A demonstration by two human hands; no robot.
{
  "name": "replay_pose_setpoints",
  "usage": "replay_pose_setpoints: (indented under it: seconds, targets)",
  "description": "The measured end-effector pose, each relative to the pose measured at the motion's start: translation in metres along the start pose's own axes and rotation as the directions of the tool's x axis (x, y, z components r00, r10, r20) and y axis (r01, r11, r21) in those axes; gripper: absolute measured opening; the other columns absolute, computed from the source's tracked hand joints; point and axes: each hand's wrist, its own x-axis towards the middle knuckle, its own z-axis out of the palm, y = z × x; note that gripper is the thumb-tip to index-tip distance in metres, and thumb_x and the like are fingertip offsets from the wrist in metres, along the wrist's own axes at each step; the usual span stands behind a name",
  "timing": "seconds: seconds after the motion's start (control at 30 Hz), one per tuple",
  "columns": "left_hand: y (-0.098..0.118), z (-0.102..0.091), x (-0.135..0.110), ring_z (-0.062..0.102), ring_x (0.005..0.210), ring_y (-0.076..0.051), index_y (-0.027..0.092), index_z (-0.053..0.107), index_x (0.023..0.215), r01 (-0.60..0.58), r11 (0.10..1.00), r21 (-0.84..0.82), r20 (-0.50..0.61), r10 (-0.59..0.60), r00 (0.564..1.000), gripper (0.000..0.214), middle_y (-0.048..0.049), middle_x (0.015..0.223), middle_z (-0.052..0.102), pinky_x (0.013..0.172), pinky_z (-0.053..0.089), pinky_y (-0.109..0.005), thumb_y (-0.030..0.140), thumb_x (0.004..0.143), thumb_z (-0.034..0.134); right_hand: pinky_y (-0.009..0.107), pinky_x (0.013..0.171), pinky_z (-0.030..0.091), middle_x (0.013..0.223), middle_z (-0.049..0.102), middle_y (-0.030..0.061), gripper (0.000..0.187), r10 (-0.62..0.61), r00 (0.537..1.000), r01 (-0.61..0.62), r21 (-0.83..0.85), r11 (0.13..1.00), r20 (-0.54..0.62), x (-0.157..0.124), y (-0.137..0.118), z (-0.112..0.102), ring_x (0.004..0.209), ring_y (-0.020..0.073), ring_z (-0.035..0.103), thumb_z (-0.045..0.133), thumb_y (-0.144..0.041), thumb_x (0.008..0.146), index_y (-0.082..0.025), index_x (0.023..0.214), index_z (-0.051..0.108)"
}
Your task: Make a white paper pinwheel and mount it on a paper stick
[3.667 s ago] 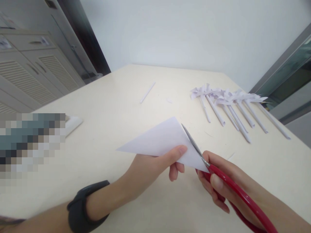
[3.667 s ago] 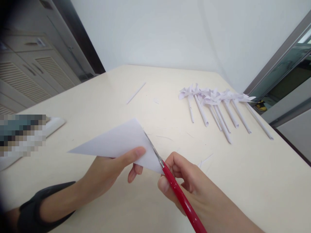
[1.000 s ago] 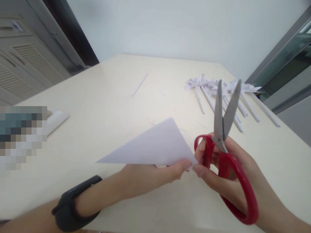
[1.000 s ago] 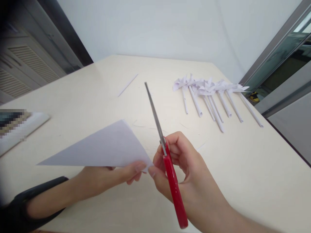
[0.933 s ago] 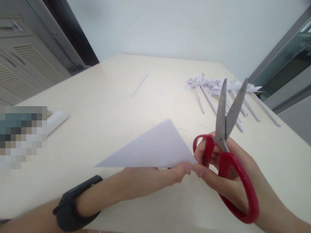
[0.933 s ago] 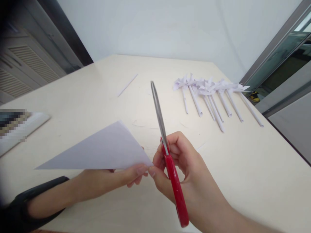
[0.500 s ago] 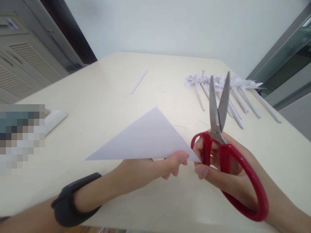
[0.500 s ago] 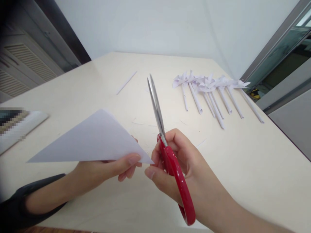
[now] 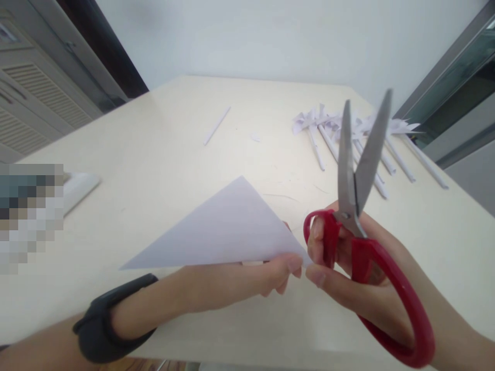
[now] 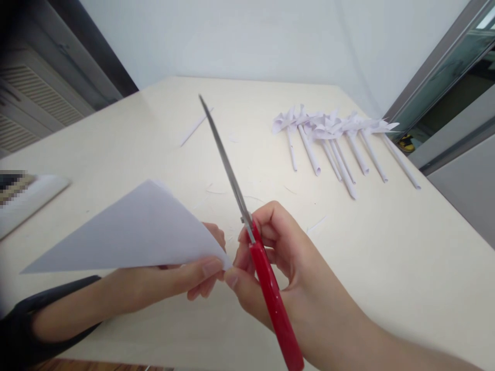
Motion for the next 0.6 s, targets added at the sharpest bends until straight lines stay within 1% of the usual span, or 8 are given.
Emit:
replay_pose_setpoints:
  seconds: [0.1, 0.17, 0.23, 0.27, 0.4, 0.47, 0.53, 0.6]
  targets:
    - [0.004, -0.003, -0.003, 0.047, 0.044, -0.008, 0.021, 0.051, 0.052, -0.026, 0.998, -0.055, -0.024, 0.025, 0.999, 0.021, 0.0074, 0.046, 0.049, 0.046, 0.040, -0.015, 0.025, 0.072, 0.055, 0.017, 0.056, 0.047, 0.072, 0.055, -0.0054, 0.022, 0.074, 0.996, -0.075, 0.020, 0.997, 0.053, 0.001, -0.004, -0.002, 0.064, 0.0094, 0.053, 0.071, -0.025, 0.080, -0.026, 0.083, 0.049]
    - [0.003, -0.004, -0.004, 0.046, 0.044, -0.008, 0.021, 0.052, 0.054, -0.051, 0.995, -0.091, -0.060, 0.046, 0.997, 0.019, 0.0076, 0.045, 0.049, 0.046, 0.040, -0.016, 0.023, 0.072, 0.055, 0.021, 0.057, 0.046, 0.071, 0.054, -0.0040, 0.023, 0.116, 0.991, -0.118, 0.030, 0.993, 0.065, 0.003, -0.007, -0.003, 0.064, 0.0109, 0.050, 0.068, -0.040, 0.082, -0.026, 0.082, 0.050]
    - [0.000, -0.006, -0.005, 0.043, 0.041, -0.007, 0.022, 0.055, 0.057, -0.057, 0.991, -0.119, -0.102, 0.045, 0.994, 0.017, 0.0080, 0.045, 0.048, 0.043, 0.038, -0.016, 0.024, 0.074, 0.055, 0.023, 0.057, 0.045, 0.072, 0.056, -0.0030, 0.027, 0.154, 0.983, -0.158, 0.037, 0.987, 0.097, 0.003, -0.010, -0.003, 0.060, 0.0111, 0.048, 0.065, -0.049, 0.082, -0.026, 0.083, 0.051]
    - [-0.002, -0.007, -0.005, 0.042, 0.039, -0.007, 0.022, 0.056, 0.059, -0.063, 0.989, -0.133, -0.125, 0.047, 0.991, 0.016, 0.0082, 0.044, 0.048, 0.041, 0.037, -0.015, 0.025, 0.074, 0.056, 0.025, 0.056, 0.045, 0.074, 0.057, -0.0021, 0.028, 0.168, 0.979, -0.173, 0.034, 0.984, 0.113, 0.003, -0.011, -0.003, 0.059, 0.0117, 0.048, 0.064, -0.052, 0.081, -0.027, 0.084, 0.052]
    - [-0.011, -0.011, -0.006, 0.038, 0.036, -0.006, 0.023, 0.062, 0.065, -0.146, 0.975, -0.167, -0.128, 0.125, 0.984, 0.015, 0.0089, 0.043, 0.049, 0.038, 0.034, -0.014, 0.029, 0.078, 0.059, 0.029, 0.054, 0.046, 0.076, 0.060, 0.0017, 0.032, 0.200, 0.971, -0.194, -0.052, 0.980, 0.131, 0.002, -0.009, -0.004, 0.064, 0.0169, 0.052, 0.064, -0.057, 0.078, -0.027, 0.079, 0.054]
    - [-0.015, -0.013, -0.006, 0.037, 0.035, -0.005, 0.023, 0.061, 0.064, -0.192, 0.964, -0.182, -0.149, 0.166, 0.975, 0.017, 0.0090, 0.042, 0.048, 0.038, 0.035, -0.014, 0.031, 0.079, 0.061, 0.029, 0.052, 0.046, 0.075, 0.058, 0.0020, 0.035, 0.225, 0.965, -0.217, -0.071, 0.974, 0.135, 0.002, -0.004, -0.006, 0.061, 0.0160, 0.050, 0.062, -0.060, 0.078, -0.026, 0.081, 0.057]
    - [-0.019, -0.015, -0.007, 0.035, 0.036, -0.004, 0.023, 0.062, 0.063, -0.233, 0.953, -0.195, -0.173, 0.200, 0.964, 0.020, 0.0093, 0.043, 0.047, 0.040, 0.037, -0.013, 0.033, 0.080, 0.063, 0.028, 0.048, 0.045, 0.075, 0.057, 0.0023, 0.042, 0.206, 0.965, -0.201, -0.045, 0.979, 0.161, 0.005, 0.004, -0.007, 0.055, 0.0134, 0.046, 0.060, -0.065, 0.076, -0.024, 0.085, 0.059]
    - [-0.023, -0.016, -0.007, 0.036, 0.037, -0.004, 0.024, 0.065, 0.067, -0.227, 0.952, -0.205, -0.189, 0.189, 0.964, 0.019, 0.0092, 0.045, 0.050, 0.044, 0.039, -0.013, 0.036, 0.081, 0.062, 0.026, 0.040, 0.042, 0.071, 0.056, 0.0017, 0.052, 0.131, 0.970, -0.132, -0.009, 0.991, 0.203, 0.008, 0.012, -0.009, 0.048, 0.0114, 0.042, 0.055, -0.074, 0.072, -0.023, 0.084, 0.059]
